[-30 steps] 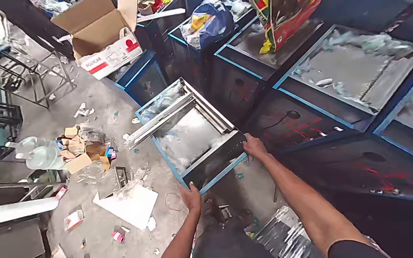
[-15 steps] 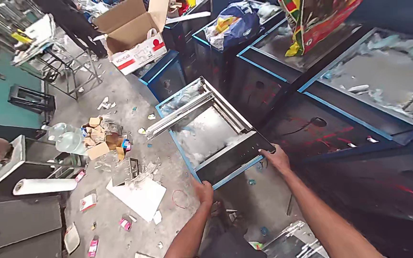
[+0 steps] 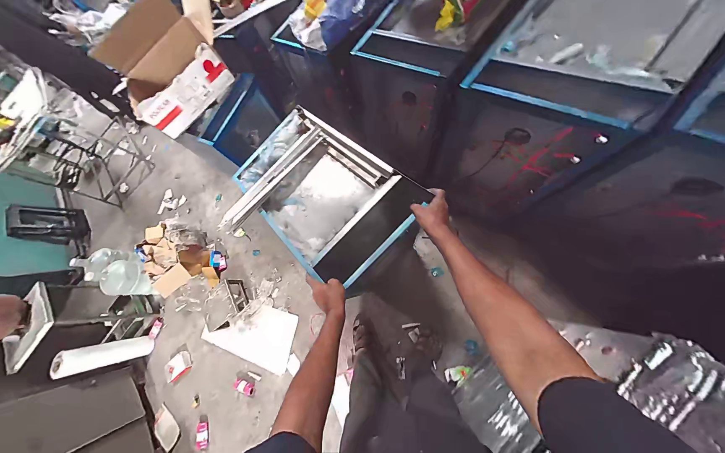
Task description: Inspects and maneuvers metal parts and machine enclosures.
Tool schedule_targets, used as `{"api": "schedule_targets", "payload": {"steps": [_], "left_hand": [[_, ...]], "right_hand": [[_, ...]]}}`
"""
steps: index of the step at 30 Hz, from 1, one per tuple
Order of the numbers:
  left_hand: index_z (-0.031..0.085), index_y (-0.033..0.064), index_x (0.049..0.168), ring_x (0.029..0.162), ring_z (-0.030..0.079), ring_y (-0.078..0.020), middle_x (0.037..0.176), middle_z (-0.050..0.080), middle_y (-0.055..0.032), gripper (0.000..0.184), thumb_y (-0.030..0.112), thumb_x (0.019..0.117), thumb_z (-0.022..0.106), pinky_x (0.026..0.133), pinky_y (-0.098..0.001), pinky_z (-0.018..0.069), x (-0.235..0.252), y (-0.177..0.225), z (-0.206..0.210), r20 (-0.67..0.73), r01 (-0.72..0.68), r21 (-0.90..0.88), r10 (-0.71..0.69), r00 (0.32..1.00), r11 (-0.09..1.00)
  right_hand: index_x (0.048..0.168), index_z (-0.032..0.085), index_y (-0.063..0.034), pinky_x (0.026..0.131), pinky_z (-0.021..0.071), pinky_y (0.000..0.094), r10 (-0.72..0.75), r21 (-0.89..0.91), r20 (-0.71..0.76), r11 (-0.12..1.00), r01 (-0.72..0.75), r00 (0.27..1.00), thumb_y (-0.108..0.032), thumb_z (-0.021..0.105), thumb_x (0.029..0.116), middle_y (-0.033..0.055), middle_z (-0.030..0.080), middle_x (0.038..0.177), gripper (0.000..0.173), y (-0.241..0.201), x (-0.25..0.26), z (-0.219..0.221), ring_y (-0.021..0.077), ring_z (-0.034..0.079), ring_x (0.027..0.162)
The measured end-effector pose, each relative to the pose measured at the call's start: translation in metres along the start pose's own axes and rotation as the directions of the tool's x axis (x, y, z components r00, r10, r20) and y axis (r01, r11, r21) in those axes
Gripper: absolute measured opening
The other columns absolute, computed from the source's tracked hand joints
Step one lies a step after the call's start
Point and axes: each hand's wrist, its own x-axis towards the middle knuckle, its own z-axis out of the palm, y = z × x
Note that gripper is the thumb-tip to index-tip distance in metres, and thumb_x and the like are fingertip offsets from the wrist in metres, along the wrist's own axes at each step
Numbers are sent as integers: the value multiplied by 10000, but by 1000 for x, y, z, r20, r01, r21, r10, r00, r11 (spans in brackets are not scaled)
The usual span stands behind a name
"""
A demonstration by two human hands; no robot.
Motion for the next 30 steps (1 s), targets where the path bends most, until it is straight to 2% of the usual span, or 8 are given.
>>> {"api": "schedule_targets", "payload": {"steps": [4, 9, 14, 16, 19, 22, 25, 30], "left_hand": [[264, 143, 1601, 1034, 703, -421, 1158, 699, -240, 883, 117, 820, 676, 817, -641, 565, 4, -8, -7, -3, -43, 40, 43, 999, 998], [268, 150, 1607, 1113, 679, -412, 1239, 679, -227, 889, 100, 817, 672, 873, -636, 555, 22, -26, -26, 66, -125, 129, 118, 991, 984], [412, 171, 1552, 1093, 687, -413, 1197, 703, -215, 771, 97, 822, 650, 856, -659, 549, 42, -34, -46, 140, -227, 173, 205, 969, 958], [427, 180, 1555, 1113, 684, -405, 1213, 703, -206, 743, 111, 846, 639, 883, -656, 545, 55, -37, -55, 186, -292, 214, 254, 949, 932], [466, 165, 1533, 1115, 682, -407, 1197, 709, -207, 692, 132, 858, 615, 902, -665, 531, 76, -44, -70, 252, -399, 266, 336, 907, 878], [500, 149, 1505, 1131, 682, -393, 1223, 707, -191, 653, 120, 865, 623, 922, -663, 528, 98, -52, -82, 332, -530, 250, 442, 833, 810], [499, 162, 1510, 1135, 682, -380, 1237, 707, -171, 656, 125, 865, 612, 917, -663, 530, 124, -55, -92, 398, -649, 234, 537, 744, 724], [454, 181, 1550, 1125, 687, -379, 1232, 710, -175, 684, 165, 885, 614, 924, -659, 528, 165, -49, -104, 543, -731, 203, 546, 638, 651]], "right_hand": [[1467, 433, -82, 859, 532, 656, 105, -90, 16, 991, -103, 994, -271, 770, 852, 255, 657, 1229, 726, -10, -12, -6, 440, 663, 1104], [1463, 442, -73, 857, 533, 657, 211, -61, -111, 974, -218, 971, -283, 774, 814, 238, 627, 1308, 758, 7, -63, -8, 428, 643, 1159], [1454, 389, -25, 883, 531, 653, 273, 50, -274, 962, -270, 922, -244, 798, 812, 291, 590, 1314, 792, 50, -126, 0, 469, 618, 1170], [1425, 399, 23, 972, 511, 603, 311, 109, -339, 950, -291, 888, -199, 821, 791, 294, 587, 1297, 794, 54, -153, 3, 445, 602, 1197], [1406, 432, 36, 1058, 480, 518, 353, 181, -414, 935, -304, 839, -148, 822, 791, 280, 582, 1319, 751, 63, -200, 15, 396, 583, 1244], [1420, 446, 21, 1060, 492, 468, 378, 269, -462, 922, -279, 802, -124, 809, 777, 259, 566, 1359, 752, 79, -246, 31, 346, 580, 1259], [1407, 496, -24, 1033, 514, 469, 432, 254, -518, 902, -350, 738, -216, 806, 760, 187, 610, 1330, 743, 90, -295, 53, 291, 606, 1229], [1467, 408, 21, 1089, 479, 446, 472, 327, -598, 882, -340, 648, -256, 786, 804, 241, 548, 1407, 812, 94, -363, 103, 307, 559, 1301]]}}
